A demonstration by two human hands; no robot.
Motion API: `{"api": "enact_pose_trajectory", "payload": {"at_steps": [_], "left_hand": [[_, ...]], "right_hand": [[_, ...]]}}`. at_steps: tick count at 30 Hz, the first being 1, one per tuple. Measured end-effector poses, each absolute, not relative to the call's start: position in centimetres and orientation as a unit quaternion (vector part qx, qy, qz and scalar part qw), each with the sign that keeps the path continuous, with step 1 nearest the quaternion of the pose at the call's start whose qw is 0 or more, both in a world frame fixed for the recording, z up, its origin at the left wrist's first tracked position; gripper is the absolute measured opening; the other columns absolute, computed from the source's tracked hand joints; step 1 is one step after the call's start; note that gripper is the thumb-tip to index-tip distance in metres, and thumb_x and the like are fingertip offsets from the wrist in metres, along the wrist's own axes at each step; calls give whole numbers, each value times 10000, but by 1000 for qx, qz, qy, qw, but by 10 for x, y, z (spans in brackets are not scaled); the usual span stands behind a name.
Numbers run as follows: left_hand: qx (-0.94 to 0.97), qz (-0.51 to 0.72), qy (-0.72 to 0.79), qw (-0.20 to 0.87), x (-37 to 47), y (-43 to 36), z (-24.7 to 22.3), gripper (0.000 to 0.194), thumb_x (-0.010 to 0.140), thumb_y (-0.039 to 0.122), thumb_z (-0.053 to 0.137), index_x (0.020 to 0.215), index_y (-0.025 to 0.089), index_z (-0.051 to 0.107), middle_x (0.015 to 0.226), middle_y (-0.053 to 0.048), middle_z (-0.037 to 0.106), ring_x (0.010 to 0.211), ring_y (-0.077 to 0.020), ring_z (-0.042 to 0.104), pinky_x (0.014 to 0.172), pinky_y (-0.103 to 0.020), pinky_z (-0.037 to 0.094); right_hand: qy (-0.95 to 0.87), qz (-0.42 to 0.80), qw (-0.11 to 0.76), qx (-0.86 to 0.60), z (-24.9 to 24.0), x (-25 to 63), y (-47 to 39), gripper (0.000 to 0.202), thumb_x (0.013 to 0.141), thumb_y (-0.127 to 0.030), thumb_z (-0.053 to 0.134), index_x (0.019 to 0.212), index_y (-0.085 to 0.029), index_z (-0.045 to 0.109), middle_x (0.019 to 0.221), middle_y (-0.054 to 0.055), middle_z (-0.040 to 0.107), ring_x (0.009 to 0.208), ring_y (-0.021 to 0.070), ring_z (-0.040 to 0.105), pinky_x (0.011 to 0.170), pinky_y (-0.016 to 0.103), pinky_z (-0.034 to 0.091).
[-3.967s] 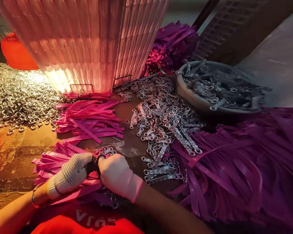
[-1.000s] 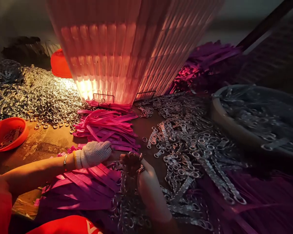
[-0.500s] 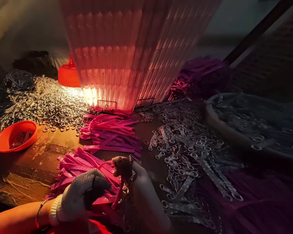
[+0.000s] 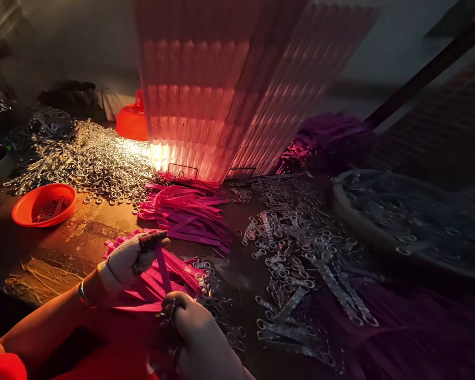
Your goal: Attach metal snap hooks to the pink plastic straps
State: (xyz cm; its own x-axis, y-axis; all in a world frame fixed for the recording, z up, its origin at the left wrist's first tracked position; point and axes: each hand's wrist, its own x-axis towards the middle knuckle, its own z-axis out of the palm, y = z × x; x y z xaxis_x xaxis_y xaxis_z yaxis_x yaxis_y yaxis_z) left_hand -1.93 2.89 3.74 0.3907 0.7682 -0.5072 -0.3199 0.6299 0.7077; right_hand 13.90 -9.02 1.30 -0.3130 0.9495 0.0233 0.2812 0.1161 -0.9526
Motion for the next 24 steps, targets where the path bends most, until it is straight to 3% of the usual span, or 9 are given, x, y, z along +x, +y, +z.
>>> {"api": "enact_pose_trajectory", "payload": {"at_steps": [4, 8, 12, 18, 21, 24], "left_hand": [[365, 320, 406, 774, -28, 20, 39, 318, 841, 411, 671, 941, 109, 666, 455, 97, 355, 364, -31, 221, 347, -170, 138], [448, 253, 392, 762, -27, 3, 39, 303, 838, 435, 681, 863, 139, 618, 557, 55, 481, 384, -32, 302, 345, -169, 173], [465, 218, 403, 757, -17, -5, 37, 383, 887, 530, 581, 746, 179, 521, 498, 75, 433, 336, -38, 260, 319, -179, 176], [519, 183, 424, 720, -12, -3, 33, 409, 875, 542, 563, 689, 189, 474, 488, 73, 403, 364, -52, 290, 348, -194, 205], [585, 149, 410, 684, -15, 4, 37, 394, 885, 498, 551, 670, 176, 476, 541, 52, 427, 450, -63, 322, 410, -203, 242], [668, 157, 381, 620, -18, 10, 40, 293, 860, 362, 583, 664, 154, 514, 640, 14, 501, 583, -85, 377, 523, -213, 305]], "right_hand": [[-688, 457, 325, -461, 39, 155, -98, 91, 859, -261, 625, 881, -239, 710, 764, 6, 668, 665, 167, 595, 598, 262, 477], [-678, 408, 325, -517, 57, 171, -83, 210, 882, -224, 542, 1001, -243, 715, 887, 40, 705, 784, 210, 624, 709, 308, 486], [-725, 223, 258, -599, 52, 174, -57, 281, 785, -85, 506, 954, -204, 697, 945, 79, 700, 857, 215, 607, 751, 298, 434], [-786, 74, 69, -609, 49, 162, -52, 172, 688, -45, 513, 702, -176, 624, 734, 71, 652, 646, 172, 529, 598, 310, 261], [-812, 32, 52, -580, 45, 160, -56, 135, 677, -61, 537, 683, -179, 603, 696, 69, 632, 602, 167, 494, 578, 329, 209], [-825, -49, 98, -555, 36, 163, -60, 169, 697, -34, 509, 673, -182, 587, 673, 69, 609, 577, 169, 453, 572, 346, 176]]}}
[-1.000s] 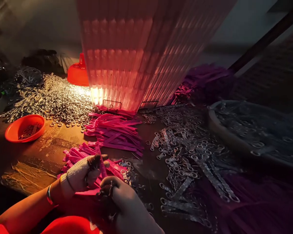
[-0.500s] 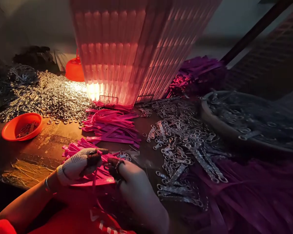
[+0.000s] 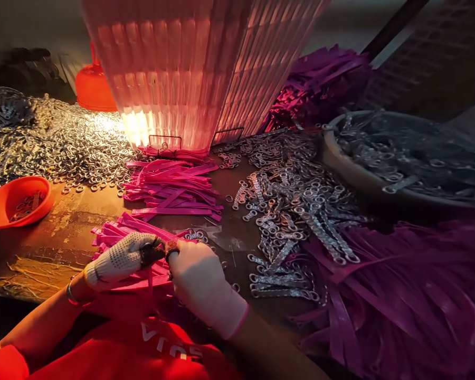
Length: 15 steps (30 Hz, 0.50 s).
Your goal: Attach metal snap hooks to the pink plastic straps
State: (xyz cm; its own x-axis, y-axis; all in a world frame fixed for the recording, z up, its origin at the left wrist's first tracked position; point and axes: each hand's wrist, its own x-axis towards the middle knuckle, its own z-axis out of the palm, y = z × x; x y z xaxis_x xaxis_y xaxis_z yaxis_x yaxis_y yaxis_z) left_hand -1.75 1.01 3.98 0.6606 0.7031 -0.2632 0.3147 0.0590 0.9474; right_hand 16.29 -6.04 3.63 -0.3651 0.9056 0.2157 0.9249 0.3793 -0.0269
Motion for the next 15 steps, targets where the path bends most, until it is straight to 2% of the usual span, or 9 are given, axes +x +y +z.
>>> {"api": "enact_pose_trajectory", "payload": {"at_steps": [3, 6, 8, 12, 15], "left_hand": [[642, 139, 367, 658, -18, 11, 37, 285, 867, 371, 569, 679, 161, 523, 632, 10, 494, 567, -93, 369, 517, -231, 283], [581, 128, 381, 708, -18, 7, 33, 294, 879, 394, 546, 682, 179, 507, 564, 33, 423, 485, -84, 310, 463, -237, 212], [605, 142, 382, 684, -18, 6, 31, 229, 854, 313, 557, 674, 178, 516, 574, 29, 441, 500, -87, 326, 470, -230, 223], [720, 142, 338, 588, -12, 8, 29, 155, 818, 153, 519, 683, 160, 594, 637, 1, 564, 581, -111, 426, 545, -228, 309], [760, 152, 333, 536, -7, 6, 26, 133, 792, 112, 544, 723, 154, 649, 689, -13, 628, 621, -130, 478, 602, -243, 345]], "right_hand": [[-824, -58, 156, -541, 31, 169, -63, 206, 692, -13, 471, 662, -185, 578, 677, 70, 608, 598, 174, 450, 580, 343, 202], [-808, 65, 168, -560, 33, 174, -63, 203, 683, -22, 457, 699, -185, 577, 693, 49, 618, 617, 160, 469, 584, 301, 262], [-798, 90, 161, -573, 35, 175, -64, 200, 683, -32, 456, 706, -187, 581, 693, 47, 616, 615, 161, 466, 583, 298, 268], [-808, -27, 143, -570, 32, 170, -65, 208, 666, -36, 470, 708, -181, 613, 723, 88, 621, 623, 188, 456, 597, 338, 237], [-794, -48, 138, -590, 25, 166, -69, 199, 649, -50, 485, 714, -185, 617, 713, 85, 621, 629, 192, 467, 603, 332, 252]]}}
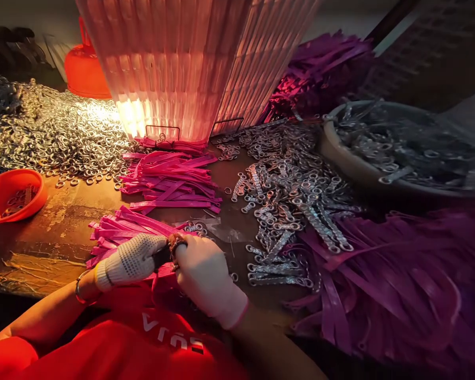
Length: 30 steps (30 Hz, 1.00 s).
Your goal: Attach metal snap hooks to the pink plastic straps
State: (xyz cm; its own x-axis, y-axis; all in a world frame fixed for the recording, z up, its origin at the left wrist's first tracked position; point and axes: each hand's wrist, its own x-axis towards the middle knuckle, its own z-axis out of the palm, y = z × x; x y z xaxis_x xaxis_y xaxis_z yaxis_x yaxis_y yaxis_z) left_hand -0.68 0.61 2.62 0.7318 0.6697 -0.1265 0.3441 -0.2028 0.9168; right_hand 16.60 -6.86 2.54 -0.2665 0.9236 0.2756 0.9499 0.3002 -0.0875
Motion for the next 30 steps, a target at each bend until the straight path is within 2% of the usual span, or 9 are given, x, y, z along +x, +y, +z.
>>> {"api": "enact_pose_trajectory", "payload": {"at_steps": [2, 4, 7, 12, 16, 21, 26, 28, 30], "left_hand": [[745, 158, 341, 551, -6, 2, 24, 147, 832, 156, 546, 737, 153, 658, 688, -21, 635, 606, -131, 481, 599, -247, 361], [698, 158, 359, 600, -8, -3, 21, 241, 898, 274, 524, 727, 154, 643, 618, -16, 598, 532, -119, 442, 536, -243, 347], [658, 171, 388, 622, -16, -11, 17, 342, 921, 394, 527, 694, 156, 621, 568, -7, 557, 489, -107, 405, 488, -235, 312], [733, 218, 383, 518, -31, -21, 9, 175, 837, 145, 545, 724, 151, 679, 697, -50, 672, 626, -153, 526, 599, -253, 360], [748, 226, 371, 503, -42, -26, 3, 204, 790, 70, 520, 686, 159, 671, 666, -34, 652, 620, -156, 506, 599, -262, 336], [708, 230, 378, 551, -52, -22, 2, 215, 777, 53, 489, 673, 146, 652, 669, -25, 618, 633, -136, 461, 599, -241, 343], [654, 164, 331, 660, -76, 15, 40, 166, 794, 140, 577, 673, 139, 691, 620, -27, 605, 545, -117, 457, 502, -209, 338], [632, 143, 337, 683, -89, 35, 59, 80, 741, 120, 661, 707, 133, 732, 611, -31, 622, 528, -113, 476, 488, -198, 343], [597, 152, 363, 699, -97, 51, 70, 91, 670, 55, 704, 692, 131, 749, 615, -40, 650, 548, -125, 512, 492, -191, 363]], "right_hand": [[-772, -35, 132, -621, 25, 165, -72, 207, 656, -56, 484, 740, -186, 622, 721, 83, 635, 652, 197, 496, 612, 320, 277], [-756, 3, 110, -645, 30, 164, -74, 227, 689, -52, 479, 799, -178, 633, 791, 89, 667, 704, 203, 542, 634, 308, 309], [-759, 99, 28, -643, 46, 161, -75, 224, 764, -65, 502, 914, -156, 643, 897, 104, 704, 775, 211, 606, 654, 297, 340], [-745, 129, -91, -648, 63, 143, -71, 215, 805, -82, 529, 984, -137, 634, 860, 122, 735, 770, 237, 674, 582, 307, 292], [-784, 85, -96, -607, 53, 130, -76, 150, 811, -159, 527, 902, -135, 644, 712, 117, 712, 636, 231, 656, 522, 319, 212], [-834, 33, -76, -545, 36, 120, -70, 177, 841, -168, 474, 813, -134, 645, 637, 120, 676, 553, 210, 602, 526, 331, 165], [-831, 10, -76, -550, 57, 133, -43, 130, 799, -184, 521, 832, -138, 639, 662, 104, 689, 574, 197, 592, 550, 344, 137], [-814, 0, -78, -576, 70, 145, -40, 120, 793, -191, 538, 830, -138, 639, 686, 106, 698, 608, 199, 602, 560, 347, 147], [-798, 14, -92, -596, 76, 156, -44, 119, 825, -222, 549, 821, -150, 644, 685, 91, 699, 615, 193, 602, 565, 344, 167]]}}
